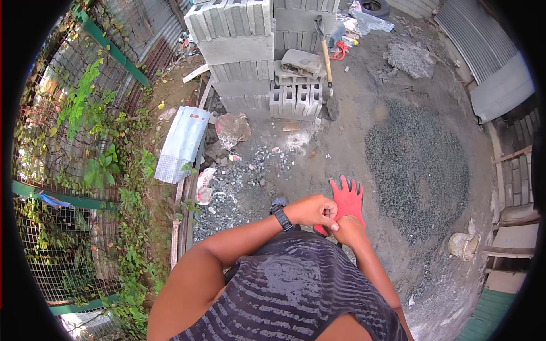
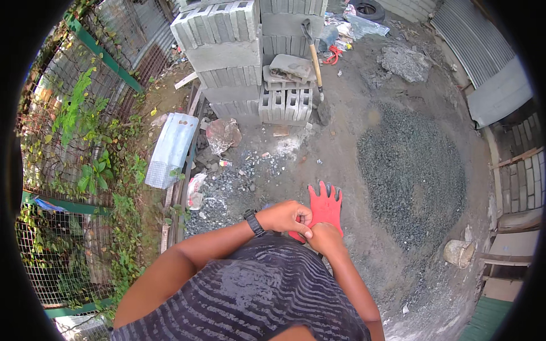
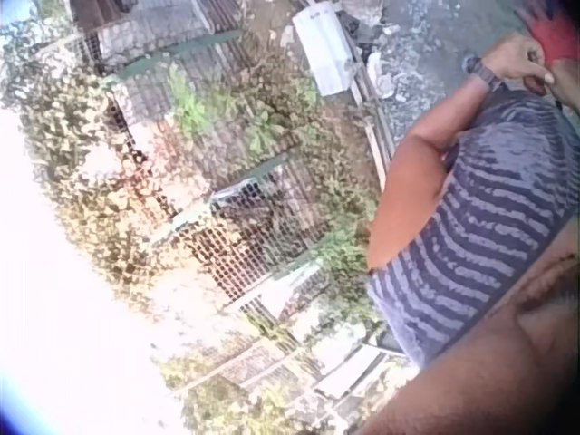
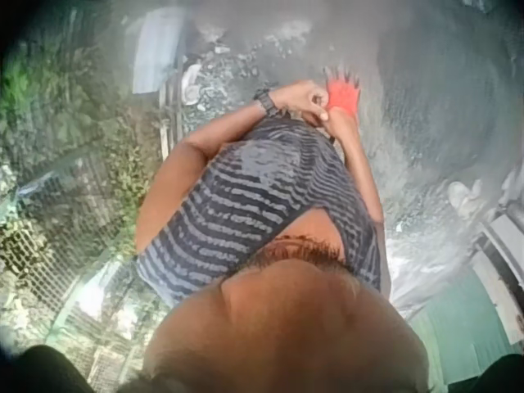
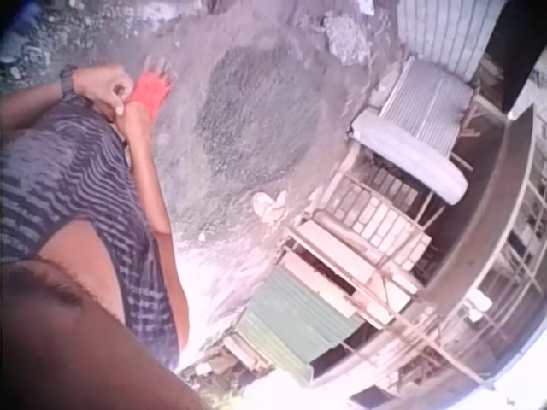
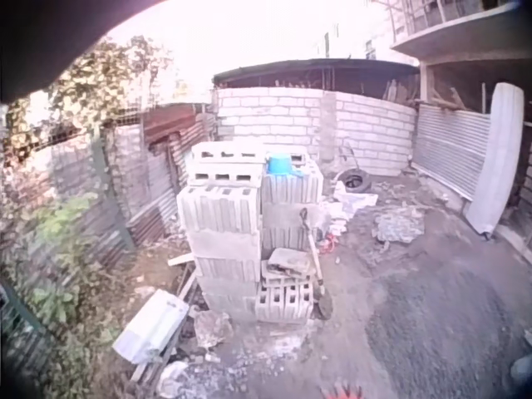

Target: The person puts on a pair of red and black work gloves while standing in an outdoor construction area, then places a blue scoop on a stack of concrete blocks.

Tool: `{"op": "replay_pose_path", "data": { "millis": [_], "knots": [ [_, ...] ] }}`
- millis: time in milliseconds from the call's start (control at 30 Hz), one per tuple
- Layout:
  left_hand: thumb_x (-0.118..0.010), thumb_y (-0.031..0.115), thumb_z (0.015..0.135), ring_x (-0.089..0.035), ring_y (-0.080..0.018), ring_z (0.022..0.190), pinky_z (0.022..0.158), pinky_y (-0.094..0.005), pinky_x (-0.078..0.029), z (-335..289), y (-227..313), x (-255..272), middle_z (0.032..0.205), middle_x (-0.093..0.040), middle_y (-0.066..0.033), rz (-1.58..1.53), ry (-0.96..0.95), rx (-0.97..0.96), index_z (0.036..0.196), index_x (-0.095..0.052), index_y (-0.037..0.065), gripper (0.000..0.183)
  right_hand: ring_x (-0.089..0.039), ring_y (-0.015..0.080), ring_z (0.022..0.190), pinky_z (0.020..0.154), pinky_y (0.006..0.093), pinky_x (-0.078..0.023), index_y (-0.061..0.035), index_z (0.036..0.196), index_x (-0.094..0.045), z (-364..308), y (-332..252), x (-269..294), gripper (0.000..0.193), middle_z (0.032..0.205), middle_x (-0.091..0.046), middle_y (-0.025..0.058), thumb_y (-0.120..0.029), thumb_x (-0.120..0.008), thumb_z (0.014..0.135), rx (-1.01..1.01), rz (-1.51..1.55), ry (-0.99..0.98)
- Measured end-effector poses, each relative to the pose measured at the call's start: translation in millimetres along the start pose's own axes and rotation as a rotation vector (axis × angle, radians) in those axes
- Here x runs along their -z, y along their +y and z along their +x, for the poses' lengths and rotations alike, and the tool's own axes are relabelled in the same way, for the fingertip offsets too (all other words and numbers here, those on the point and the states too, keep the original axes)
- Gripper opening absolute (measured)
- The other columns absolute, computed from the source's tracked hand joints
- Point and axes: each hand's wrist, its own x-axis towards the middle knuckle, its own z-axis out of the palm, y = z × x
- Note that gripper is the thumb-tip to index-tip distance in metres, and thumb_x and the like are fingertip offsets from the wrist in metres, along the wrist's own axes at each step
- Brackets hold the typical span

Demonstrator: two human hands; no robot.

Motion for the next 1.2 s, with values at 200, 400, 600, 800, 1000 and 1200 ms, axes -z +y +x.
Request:
{"op": "replay_pose_path", "data": {
  "millis": [200,400,600,800,1000,1200],
  "knots": [
    [-0.078,0.027,0.081,-0.062,-0.0238,0.064,0.059,-0.0383,-0.044,8.2,-0.8,50.8,0.071,-0.066,-0.0076,0.271,0.029,-0.025,0.073,-0.06,0.006,0.03,-0.038,0.0475,0.146,0.122,0.058,-0.026,-0.0021,0.147,-0.052,74.2,18.2,-22.4,0.068,0.156,-0.042,0.0309,-0.037,-0.064,0.091,0.189,-0.103,0.301],
    [-0.069,0.022,0.072,-0.067,-0.0362,0.073,0.065,-0.049,-0.048,24.1,-1.1,74.2,0.078,-0.069,-0.0136,0.637,0.237,-0.109,0.071,-0.056,0.005,0.021,-0.009,0.0524,0.155,0.125,0.0642,-0.003,-0.0034,0.16,-0.031,115.4,-8.1,15.1,0.075,0.169,-0.019,0.0229,-0.035,-0.056,0.096,0.166,-0.127,0.31],
    [-0.062,0.028,0.08,-0.07,-0.0402,0.074,0.068,-0.0528,-0.053,41.5,-1.1,106.9,0.075,-0.071,-0.0183,0.778,0.406,0.039,0.085,-0.065,0.005,0.024,-0.026,0.0543,0.149,0.124,0.0652,-0.011,-0.0002,0.155,-0.04,145.5,-14.1,60.1,0.067,0.161,-0.032,0.03,-0.031,-0.054,0.098,0.196,-0.275,0.404],
    [-0.068,0.05,0.086,-0.07,-0.0397,0.072,0.067,-0.0515,-0.052,38.2,26.6,123.5,0.073,-0.07,-0.0175,0.667,0.441,0.062,0.089,-0.067,0.005,0.045,-0.038,0.0472,0.146,0.124,0.0579,-0.018,-0.0002,0.148,-0.05,155.1,-14.3,83.2,0.061,0.153,-0.045,0.0301,-0.03,-0.057,0.096,0.284,-0.242,0.541],
    [-0.077,0.062,0.08,-0.063,-0.0339,0.063,0.059,-0.0453,-0.045,43.3,13.5,137.3,0.065,-0.062,-0.0112,0.453,0.301,-0.049,0.077,-0.062,0.005,0.059,-0.07,0.0461,0.088,0.079,0.0557,-0.053,0.0032,0.089,-0.072,146.9,-15.9,95.9,0.032,0.089,-0.071,0.0283,-0.026,-0.058,0.092,0.268,-0.134,-0.007],
    [-0.072,0.044,0.089,-0.06,-0.0316,0.059,0.057,-0.0438,-0.043,27.1,19.0,133.7,0.065,-0.06,-0.0119,0.45,0.174,-0.07,0.075,-0.06,0.004,0.045,-0.07,0.0443,0.099,0.083,0.0542,-0.053,0.0015,0.089,-0.074,133.2,-30.5,87.5,0.03,0.099,-0.071,0.029,-0.025,-0.059,0.091,0.201,-0.038,-0.065]
  ]
}}
